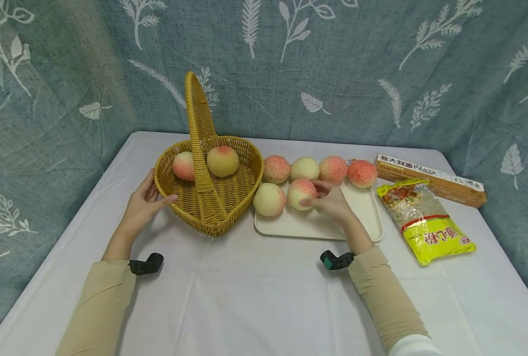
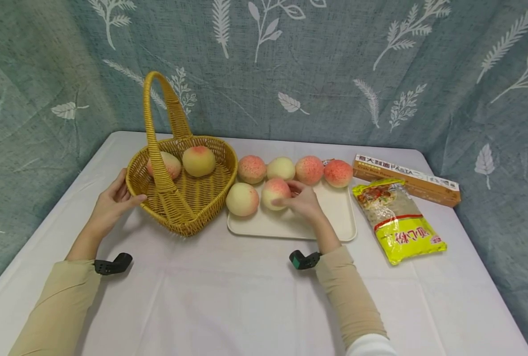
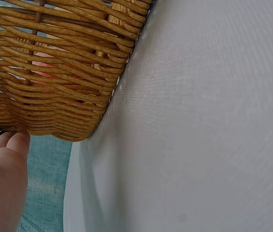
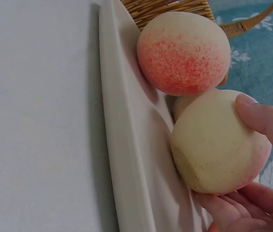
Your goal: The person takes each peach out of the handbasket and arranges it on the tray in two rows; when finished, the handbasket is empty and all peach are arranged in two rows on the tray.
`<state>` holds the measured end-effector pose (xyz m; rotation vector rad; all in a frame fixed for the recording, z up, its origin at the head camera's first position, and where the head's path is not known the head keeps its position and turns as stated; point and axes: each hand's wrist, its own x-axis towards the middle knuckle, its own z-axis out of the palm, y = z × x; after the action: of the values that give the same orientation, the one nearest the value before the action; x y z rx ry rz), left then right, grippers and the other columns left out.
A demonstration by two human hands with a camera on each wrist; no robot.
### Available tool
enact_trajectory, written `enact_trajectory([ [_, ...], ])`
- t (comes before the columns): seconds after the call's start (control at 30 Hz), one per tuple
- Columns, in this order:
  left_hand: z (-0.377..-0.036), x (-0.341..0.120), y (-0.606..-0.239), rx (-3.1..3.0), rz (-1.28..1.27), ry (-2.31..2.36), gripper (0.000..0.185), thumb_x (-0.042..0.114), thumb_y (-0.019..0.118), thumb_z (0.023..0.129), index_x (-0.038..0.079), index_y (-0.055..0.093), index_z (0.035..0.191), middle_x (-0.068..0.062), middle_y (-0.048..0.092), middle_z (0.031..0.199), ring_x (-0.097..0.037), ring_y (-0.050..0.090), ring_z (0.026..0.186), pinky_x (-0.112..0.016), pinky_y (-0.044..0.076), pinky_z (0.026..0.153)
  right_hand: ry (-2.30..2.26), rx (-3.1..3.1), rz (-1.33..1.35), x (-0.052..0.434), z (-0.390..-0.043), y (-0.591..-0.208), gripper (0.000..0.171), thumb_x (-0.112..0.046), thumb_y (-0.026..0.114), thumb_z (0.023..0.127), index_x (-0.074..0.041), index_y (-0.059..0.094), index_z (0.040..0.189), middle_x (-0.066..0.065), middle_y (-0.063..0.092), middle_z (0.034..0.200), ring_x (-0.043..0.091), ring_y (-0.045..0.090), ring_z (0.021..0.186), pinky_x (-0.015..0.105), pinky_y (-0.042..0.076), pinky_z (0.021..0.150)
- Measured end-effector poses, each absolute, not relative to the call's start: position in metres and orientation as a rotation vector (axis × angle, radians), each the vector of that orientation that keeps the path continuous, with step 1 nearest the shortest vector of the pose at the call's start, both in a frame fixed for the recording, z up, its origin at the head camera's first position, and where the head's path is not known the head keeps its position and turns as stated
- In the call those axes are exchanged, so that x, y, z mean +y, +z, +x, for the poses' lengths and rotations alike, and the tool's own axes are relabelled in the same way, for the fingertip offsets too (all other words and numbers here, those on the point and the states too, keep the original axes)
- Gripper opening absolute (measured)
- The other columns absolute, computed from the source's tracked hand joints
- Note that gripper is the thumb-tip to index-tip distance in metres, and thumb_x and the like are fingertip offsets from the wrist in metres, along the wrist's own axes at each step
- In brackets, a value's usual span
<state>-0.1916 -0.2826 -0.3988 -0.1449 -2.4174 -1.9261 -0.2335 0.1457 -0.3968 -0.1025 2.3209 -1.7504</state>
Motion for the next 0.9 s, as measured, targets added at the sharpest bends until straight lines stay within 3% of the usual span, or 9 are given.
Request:
enact_trajectory([
  [0.17,-0.199,-0.290,-0.412,-2.425,-0.177,-1.902,0.087,0.018,0.064,0.082,0.020,0.001,0.142,-0.002,-0.001,0.147,-0.010,0.007,0.132,-0.013,0.018,0.103,-1.746,2.289,-0.136,0.148,-0.232,-0.397,0.065,-0.007,0.073,0.070,0.002,0.041,0.127,0.015,0.040,0.130,0.028,0.039,0.119,0.035,0.039,0.096],
  [0.4,-0.193,-0.285,-0.402,-2.413,-0.136,-1.940,0.088,0.018,0.064,0.081,0.018,0.001,0.142,-0.003,-0.002,0.147,-0.010,0.007,0.132,-0.013,0.017,0.104,-1.715,2.257,-0.124,0.152,-0.229,-0.395,0.068,-0.001,0.072,0.068,-0.001,0.036,0.127,0.015,0.041,0.123,0.025,0.044,0.107,0.025,0.044,0.076],
  [0.5,-0.190,-0.283,-0.397,-2.438,-0.127,-1.924,0.088,0.019,0.064,0.082,0.016,-0.001,0.142,-0.004,-0.004,0.147,-0.010,0.006,0.132,-0.013,0.017,0.103,-1.707,2.252,-0.127,0.153,-0.229,-0.396,0.071,0.000,0.073,0.067,-0.003,0.035,0.127,0.015,0.041,0.123,0.024,0.044,0.104,0.024,0.044,0.075],
  [0.77,-0.190,-0.280,-0.394,-2.451,-0.127,-1.911,0.086,0.014,0.061,0.084,0.015,-0.002,0.142,-0.006,-0.003,0.147,-0.012,0.006,0.132,-0.016,0.016,0.105,-1.675,2.268,-0.165,0.156,-0.227,-0.399,0.079,0.001,0.075,0.065,-0.002,0.033,0.132,0.015,0.037,0.131,0.027,0.036,0.119,0.036,0.033,0.100],
  [0.9,-0.187,-0.277,-0.389,-2.462,-0.114,-1.913,0.087,0.012,0.061,0.084,0.012,-0.004,0.141,-0.008,-0.005,0.146,-0.015,0.005,0.132,-0.017,0.016,0.105,-1.666,2.253,-0.194,0.157,-0.225,-0.399,0.083,0.001,0.075,0.065,0.001,0.030,0.135,0.016,0.032,0.137,0.028,0.030,0.125,0.036,0.026,0.105],
])
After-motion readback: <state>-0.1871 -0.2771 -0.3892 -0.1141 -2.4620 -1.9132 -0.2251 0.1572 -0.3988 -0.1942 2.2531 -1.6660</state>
